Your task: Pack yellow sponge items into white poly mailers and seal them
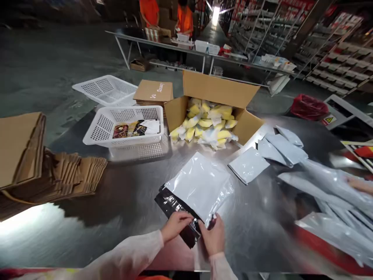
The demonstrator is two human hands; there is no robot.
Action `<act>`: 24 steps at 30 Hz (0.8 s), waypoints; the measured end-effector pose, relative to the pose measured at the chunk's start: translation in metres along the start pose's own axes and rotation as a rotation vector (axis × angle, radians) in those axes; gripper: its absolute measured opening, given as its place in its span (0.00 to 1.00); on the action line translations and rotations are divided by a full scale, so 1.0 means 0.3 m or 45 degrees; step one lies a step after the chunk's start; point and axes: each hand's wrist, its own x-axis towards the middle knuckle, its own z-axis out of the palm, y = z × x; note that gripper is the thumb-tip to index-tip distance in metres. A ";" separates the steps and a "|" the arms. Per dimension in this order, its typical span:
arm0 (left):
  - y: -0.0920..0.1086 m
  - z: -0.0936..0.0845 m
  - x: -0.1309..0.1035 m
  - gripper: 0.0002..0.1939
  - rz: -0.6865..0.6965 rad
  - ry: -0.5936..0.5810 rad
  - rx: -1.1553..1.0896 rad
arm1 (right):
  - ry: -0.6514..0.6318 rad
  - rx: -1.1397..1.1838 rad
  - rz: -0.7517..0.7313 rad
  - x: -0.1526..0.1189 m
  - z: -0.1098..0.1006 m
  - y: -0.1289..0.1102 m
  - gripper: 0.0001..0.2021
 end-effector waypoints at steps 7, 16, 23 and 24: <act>0.069 -0.004 0.008 0.11 0.413 -0.422 0.670 | -0.481 0.636 0.327 -0.101 0.039 0.033 0.22; 0.054 0.015 0.013 0.11 0.231 -0.398 0.552 | -0.254 0.588 -0.026 -0.101 -0.003 0.005 0.15; -0.003 0.033 0.020 0.10 -0.196 -0.131 -0.014 | -0.222 0.064 -0.213 -0.027 -0.050 0.089 0.10; -0.005 0.044 0.015 0.10 -0.188 -0.128 -0.048 | -0.080 -0.067 -0.261 0.003 -0.048 0.094 0.12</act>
